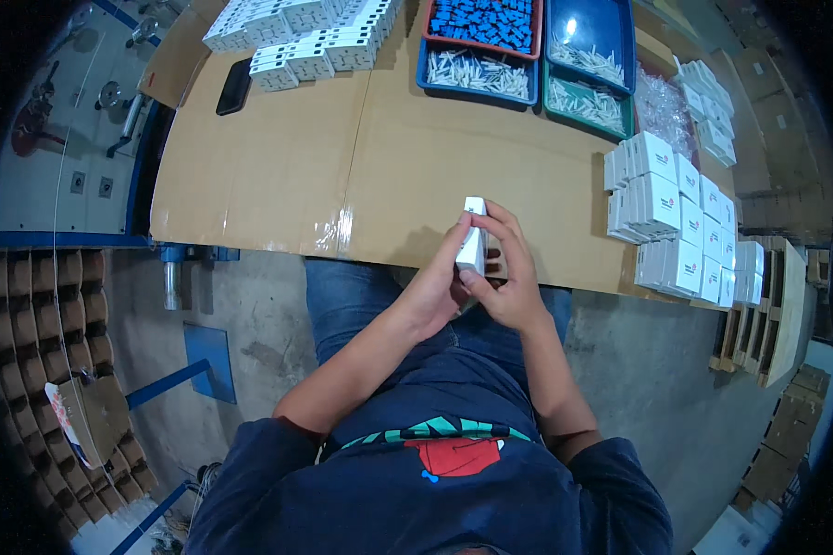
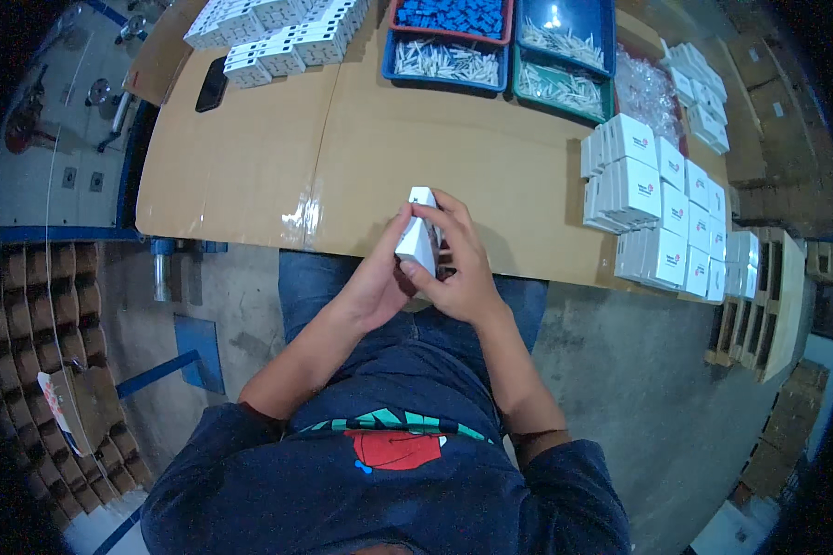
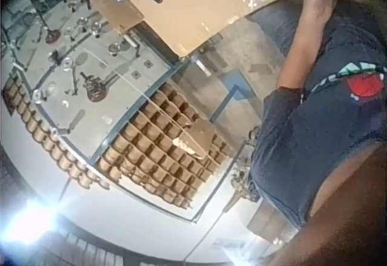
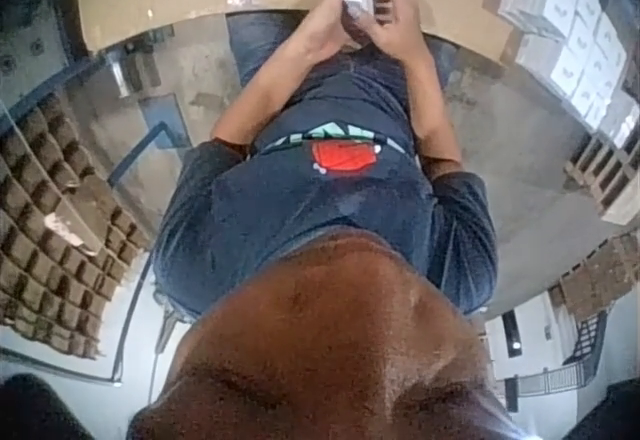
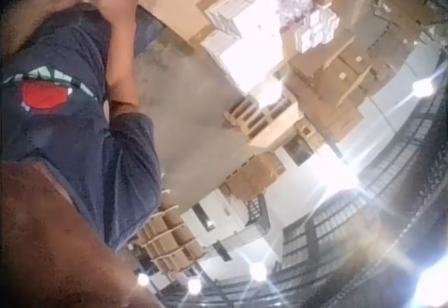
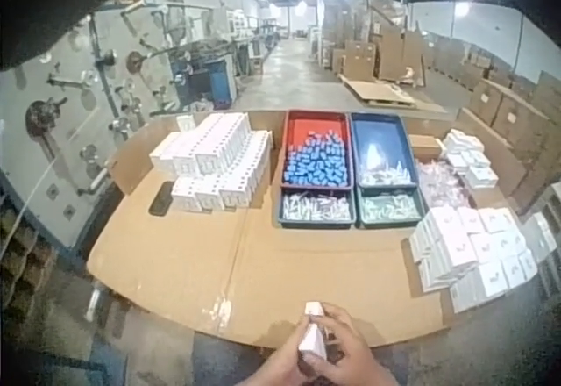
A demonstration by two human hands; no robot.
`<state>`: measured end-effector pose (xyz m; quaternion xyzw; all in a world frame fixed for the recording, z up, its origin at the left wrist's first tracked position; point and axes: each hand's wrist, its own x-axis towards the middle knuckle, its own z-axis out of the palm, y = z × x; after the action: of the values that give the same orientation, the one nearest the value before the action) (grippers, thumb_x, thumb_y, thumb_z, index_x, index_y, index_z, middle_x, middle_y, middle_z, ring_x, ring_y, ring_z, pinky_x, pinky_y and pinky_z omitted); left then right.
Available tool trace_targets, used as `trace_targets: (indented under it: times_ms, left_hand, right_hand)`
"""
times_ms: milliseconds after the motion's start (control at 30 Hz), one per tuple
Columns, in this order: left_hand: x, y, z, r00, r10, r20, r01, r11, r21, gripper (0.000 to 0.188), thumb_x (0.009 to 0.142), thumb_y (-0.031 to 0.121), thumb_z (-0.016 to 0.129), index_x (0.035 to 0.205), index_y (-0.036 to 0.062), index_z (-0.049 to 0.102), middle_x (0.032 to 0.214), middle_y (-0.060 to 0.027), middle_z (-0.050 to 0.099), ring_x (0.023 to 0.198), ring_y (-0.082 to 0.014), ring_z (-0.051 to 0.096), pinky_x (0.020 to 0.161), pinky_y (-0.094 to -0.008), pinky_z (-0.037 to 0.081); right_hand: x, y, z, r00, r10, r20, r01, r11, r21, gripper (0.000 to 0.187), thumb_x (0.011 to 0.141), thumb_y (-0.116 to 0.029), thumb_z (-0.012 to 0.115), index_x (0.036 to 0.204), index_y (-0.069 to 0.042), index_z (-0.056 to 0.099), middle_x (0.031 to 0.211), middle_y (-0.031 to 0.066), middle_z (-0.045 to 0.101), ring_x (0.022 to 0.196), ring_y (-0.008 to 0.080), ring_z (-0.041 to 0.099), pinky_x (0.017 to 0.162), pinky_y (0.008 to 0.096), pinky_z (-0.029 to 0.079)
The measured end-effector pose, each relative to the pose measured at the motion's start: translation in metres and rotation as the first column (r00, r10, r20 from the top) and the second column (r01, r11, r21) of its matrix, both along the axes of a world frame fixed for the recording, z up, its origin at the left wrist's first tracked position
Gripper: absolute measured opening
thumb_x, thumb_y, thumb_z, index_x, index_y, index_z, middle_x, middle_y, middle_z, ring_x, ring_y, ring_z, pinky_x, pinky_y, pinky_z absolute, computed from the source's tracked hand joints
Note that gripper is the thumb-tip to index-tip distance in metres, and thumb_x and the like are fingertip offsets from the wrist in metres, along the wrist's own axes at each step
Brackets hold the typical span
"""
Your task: Assembling and packaging products into small white boxes at a workbench.
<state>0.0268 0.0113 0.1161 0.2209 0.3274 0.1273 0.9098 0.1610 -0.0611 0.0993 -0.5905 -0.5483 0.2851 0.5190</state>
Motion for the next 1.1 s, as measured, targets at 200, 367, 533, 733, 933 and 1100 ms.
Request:
trace_targets:
  times_ms: [200, 367, 533, 733, 933, 1100]
  left_hand:
    - [0.003, -0.008, 0.013, 1.000, 0.012, -0.028, -0.007, 0.985, 0.175, 0.066, 0.101, 0.059, 0.050, 0.150, 0.0177, 0.036, 0.124, -0.0070, 0.053, 0.110, -0.0165, 0.057, 0.095, -0.0335, 0.048]
    - [0.002, -0.015, 0.003, 0.998, 0.032, 0.051, -0.034, 0.998, 0.045, 0.063, 0.103, 0.055, 0.048, 0.149, 0.0135, 0.038, 0.126, -0.0074, 0.053, 0.114, -0.0173, 0.056, 0.098, -0.0342, 0.047]
    - [0.012, -0.024, 0.001, 0.984, 0.172, 0.042, -0.173, 0.985, 0.008, 0.054, 0.104, 0.052, 0.047, 0.138, 0.0093, 0.048, 0.123, -0.0055, 0.057, 0.116, -0.0183, 0.058, 0.103, -0.0364, 0.046]
    - [0.012, -0.028, 0.002, 0.983, 0.178, 0.038, -0.180, 0.982, 0.061, 0.055, 0.104, 0.052, 0.047, 0.138, 0.0083, 0.048, 0.123, -0.0060, 0.057, 0.116, -0.0190, 0.058, 0.101, -0.0359, 0.046]
    - [0.015, -0.030, 0.000, 0.974, 0.218, 0.059, -0.222, 0.972, 0.073, 0.054, 0.104, 0.051, 0.048, 0.137, 0.0079, 0.048, 0.122, -0.0065, 0.057, 0.116, -0.0184, 0.058, 0.101, -0.0354, 0.046]
    - [0.015, -0.028, -0.001, 0.972, 0.227, 0.060, -0.231, 0.970, 0.071, 0.055, 0.104, 0.051, 0.048, 0.138, 0.0074, 0.047, 0.123, -0.0067, 0.056, 0.117, -0.0184, 0.057, 0.102, -0.0353, 0.045]
  right_hand:
    - [0.003, 0.003, -0.011, 0.996, -0.033, 0.080, 0.020, 0.987, 0.156, 0.065, 0.085, -0.044, 0.078, 0.134, -0.007, 0.058, 0.149, 0.0232, 0.045, 0.133, 0.0387, 0.050, 0.105, 0.0463, 0.045]
    - [0.001, 0.003, -0.009, 0.989, -0.027, 0.142, -0.003, 0.979, 0.204, 0.061, 0.089, -0.044, 0.074, 0.133, -0.006, 0.056, 0.148, 0.0252, 0.046, 0.132, 0.0418, 0.049, 0.108, 0.0478, 0.042]
    - [0.003, 0.003, -0.013, 0.975, -0.053, 0.218, 0.005, 0.977, 0.212, 0.057, 0.096, -0.044, 0.064, 0.133, -0.002, 0.053, 0.146, 0.0288, 0.045, 0.130, 0.0452, 0.049, 0.107, 0.0486, 0.042]
    - [0.000, 0.000, -0.017, 0.978, -0.060, 0.200, 0.013, 0.974, 0.227, 0.054, 0.099, -0.044, 0.059, 0.132, -0.001, 0.053, 0.145, 0.0300, 0.045, 0.128, 0.0458, 0.050, 0.106, 0.0491, 0.042]
    - [0.000, 0.000, -0.020, 0.980, -0.053, 0.192, 0.005, 0.970, 0.243, 0.053, 0.100, -0.043, 0.057, 0.132, 0.000, 0.053, 0.143, 0.0304, 0.047, 0.127, 0.0466, 0.051, 0.107, 0.0494, 0.042]
    - [0.001, 0.003, -0.018, 0.983, -0.038, 0.181, -0.003, 0.975, 0.223, 0.051, 0.101, -0.041, 0.057, 0.131, 0.000, 0.053, 0.144, 0.0301, 0.047, 0.127, 0.0465, 0.052, 0.107, 0.0486, 0.042]
